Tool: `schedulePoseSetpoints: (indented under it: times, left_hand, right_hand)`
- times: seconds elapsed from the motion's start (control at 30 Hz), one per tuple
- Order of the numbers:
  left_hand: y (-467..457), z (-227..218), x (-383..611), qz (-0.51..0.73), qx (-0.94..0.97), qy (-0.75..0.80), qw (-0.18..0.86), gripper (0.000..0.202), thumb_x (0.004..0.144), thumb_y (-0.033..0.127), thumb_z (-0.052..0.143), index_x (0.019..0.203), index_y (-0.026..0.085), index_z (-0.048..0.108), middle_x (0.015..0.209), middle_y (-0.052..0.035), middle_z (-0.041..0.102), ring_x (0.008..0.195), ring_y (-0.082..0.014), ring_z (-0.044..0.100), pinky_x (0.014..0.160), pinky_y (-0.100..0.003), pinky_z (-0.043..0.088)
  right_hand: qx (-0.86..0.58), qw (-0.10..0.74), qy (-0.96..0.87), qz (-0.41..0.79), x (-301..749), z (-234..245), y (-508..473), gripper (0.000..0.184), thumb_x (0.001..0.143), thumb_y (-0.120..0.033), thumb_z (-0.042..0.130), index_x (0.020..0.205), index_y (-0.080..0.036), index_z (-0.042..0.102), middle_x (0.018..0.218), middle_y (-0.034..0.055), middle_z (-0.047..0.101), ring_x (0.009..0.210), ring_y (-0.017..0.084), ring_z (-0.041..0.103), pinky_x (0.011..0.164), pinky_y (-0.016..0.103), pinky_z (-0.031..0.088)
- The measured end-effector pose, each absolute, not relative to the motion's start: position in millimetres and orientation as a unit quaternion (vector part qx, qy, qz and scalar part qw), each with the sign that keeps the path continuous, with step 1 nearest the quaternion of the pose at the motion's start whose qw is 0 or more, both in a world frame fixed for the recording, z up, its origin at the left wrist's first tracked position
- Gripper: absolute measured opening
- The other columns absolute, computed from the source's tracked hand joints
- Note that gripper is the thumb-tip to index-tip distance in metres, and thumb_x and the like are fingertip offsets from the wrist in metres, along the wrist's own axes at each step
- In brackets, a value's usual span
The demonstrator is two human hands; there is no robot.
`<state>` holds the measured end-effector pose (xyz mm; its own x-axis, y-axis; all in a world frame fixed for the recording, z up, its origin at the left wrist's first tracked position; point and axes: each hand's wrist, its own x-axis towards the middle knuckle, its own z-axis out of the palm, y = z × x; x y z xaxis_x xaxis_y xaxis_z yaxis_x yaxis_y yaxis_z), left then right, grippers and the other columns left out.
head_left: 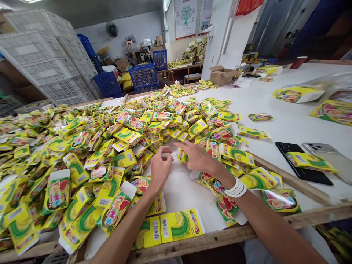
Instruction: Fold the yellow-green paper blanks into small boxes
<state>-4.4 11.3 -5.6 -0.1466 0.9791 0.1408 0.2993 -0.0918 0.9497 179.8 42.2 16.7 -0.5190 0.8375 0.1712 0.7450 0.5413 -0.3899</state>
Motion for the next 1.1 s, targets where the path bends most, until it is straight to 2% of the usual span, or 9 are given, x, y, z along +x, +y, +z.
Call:
schedulePoseSetpoints:
  times: [0.07, 0.17, 0.27, 0.4, 0.53, 0.67, 0.77, 0.9, 1.1]
  left_hand:
    - [13, -5, -5, 0.515, 0.52, 0.554, 0.397, 0.033, 0.084, 0.021, 0.064, 0.118, 0.02, 0.064, 0.117, -0.0087, 0.078, 0.097, -0.0202, 0.076, 0.086, -0.031, 0.057]
    - [13, 0, -5, 0.521, 0.48, 0.464, 0.532, 0.061, 0.083, 0.034, 0.079, 0.137, 0.024, 0.053, 0.131, -0.0109, 0.074, 0.116, -0.0224, 0.073, 0.097, -0.034, 0.057]
    - [8, 6, -3, 0.47, 0.459, 0.384, 0.649, 0.09, 0.08, 0.05, 0.088, 0.153, 0.03, 0.038, 0.125, -0.0082, 0.076, 0.111, -0.0207, 0.075, 0.096, -0.033, 0.057]
    - [4, 12, -2, 0.46, 0.46, 0.367, 0.665, 0.103, 0.073, 0.056, 0.094, 0.154, 0.032, 0.035, 0.111, -0.0052, 0.078, 0.089, -0.0193, 0.077, 0.078, -0.03, 0.062]
    - [7, 9, -2, 0.475, 0.49, 0.395, 0.615, 0.107, 0.073, 0.056, 0.093, 0.157, 0.033, 0.031, 0.105, -0.0031, 0.075, 0.074, -0.0169, 0.073, 0.055, -0.026, 0.062]
    - [8, 6, -1, 0.481, 0.495, 0.406, 0.598, 0.111, 0.072, 0.054, 0.094, 0.16, 0.033, 0.031, 0.113, -0.0052, 0.076, 0.075, -0.0159, 0.074, 0.06, -0.029, 0.067]
    - [7, 7, 1, 0.503, 0.486, 0.407, 0.588, 0.107, 0.074, 0.054, 0.093, 0.159, 0.032, 0.033, 0.125, -0.0082, 0.076, 0.082, -0.017, 0.077, 0.068, -0.031, 0.07]
    - [5, 8, 2, 0.533, 0.467, 0.398, 0.582, 0.105, 0.075, 0.055, 0.093, 0.159, 0.035, 0.031, 0.134, -0.0083, 0.074, 0.087, -0.0192, 0.08, 0.07, -0.032, 0.07]
    - [7, 7, 0, 0.515, 0.471, 0.397, 0.596, 0.096, 0.072, 0.055, 0.094, 0.149, 0.03, 0.041, 0.117, -0.0056, 0.078, 0.087, -0.0219, 0.08, 0.069, -0.034, 0.071]
  right_hand:
    - [-0.42, 0.293, -0.833, 0.207, 179, 25, 46, 0.076, 0.076, -0.011, 0.076, 0.15, -0.022, 0.061, 0.137, 0.0134, 0.068, 0.128, 0.032, 0.066, 0.112, 0.048, 0.05]
    - [-0.354, 0.436, -0.737, 0.376, 183, 38, 48, 0.066, 0.075, -0.022, 0.081, 0.139, -0.024, 0.068, 0.135, 0.0098, 0.073, 0.117, 0.027, 0.072, 0.104, 0.041, 0.056]
    - [-0.305, 0.477, -0.623, 0.54, 187, 46, 45, 0.064, 0.072, -0.031, 0.087, 0.134, -0.025, 0.071, 0.139, 0.0102, 0.074, 0.117, 0.027, 0.073, 0.097, 0.037, 0.06]
    - [-0.279, 0.475, -0.547, 0.631, 186, 46, 43, 0.072, 0.068, -0.033, 0.087, 0.137, -0.027, 0.071, 0.141, 0.0094, 0.075, 0.124, 0.029, 0.072, 0.099, 0.039, 0.061]
    - [-0.353, 0.481, -0.547, 0.587, 174, 37, 46, 0.073, 0.07, -0.036, 0.086, 0.139, -0.023, 0.066, 0.121, 0.0085, 0.082, 0.102, 0.026, 0.079, 0.088, 0.037, 0.063]
    - [-0.404, 0.514, -0.553, 0.517, 162, 28, 46, 0.072, 0.065, -0.037, 0.092, 0.126, -0.025, 0.055, 0.097, 0.0035, 0.083, 0.088, 0.024, 0.08, 0.079, 0.033, 0.064]
    - [-0.411, 0.541, -0.546, 0.49, 158, 26, 43, 0.065, 0.067, -0.042, 0.092, 0.115, -0.027, 0.051, 0.089, 0.001, 0.081, 0.082, 0.024, 0.081, 0.074, 0.033, 0.064]
    - [-0.407, 0.564, -0.567, 0.44, 158, 27, 40, 0.045, 0.075, -0.048, 0.088, 0.103, -0.024, 0.062, 0.092, 0.0049, 0.082, 0.091, 0.025, 0.082, 0.081, 0.034, 0.065]
    - [-0.388, 0.54, -0.599, 0.445, 162, 24, 46, 0.03, 0.075, -0.041, 0.082, 0.097, -0.02, 0.081, 0.096, 0.0073, 0.085, 0.088, 0.026, 0.082, 0.082, 0.036, 0.065]
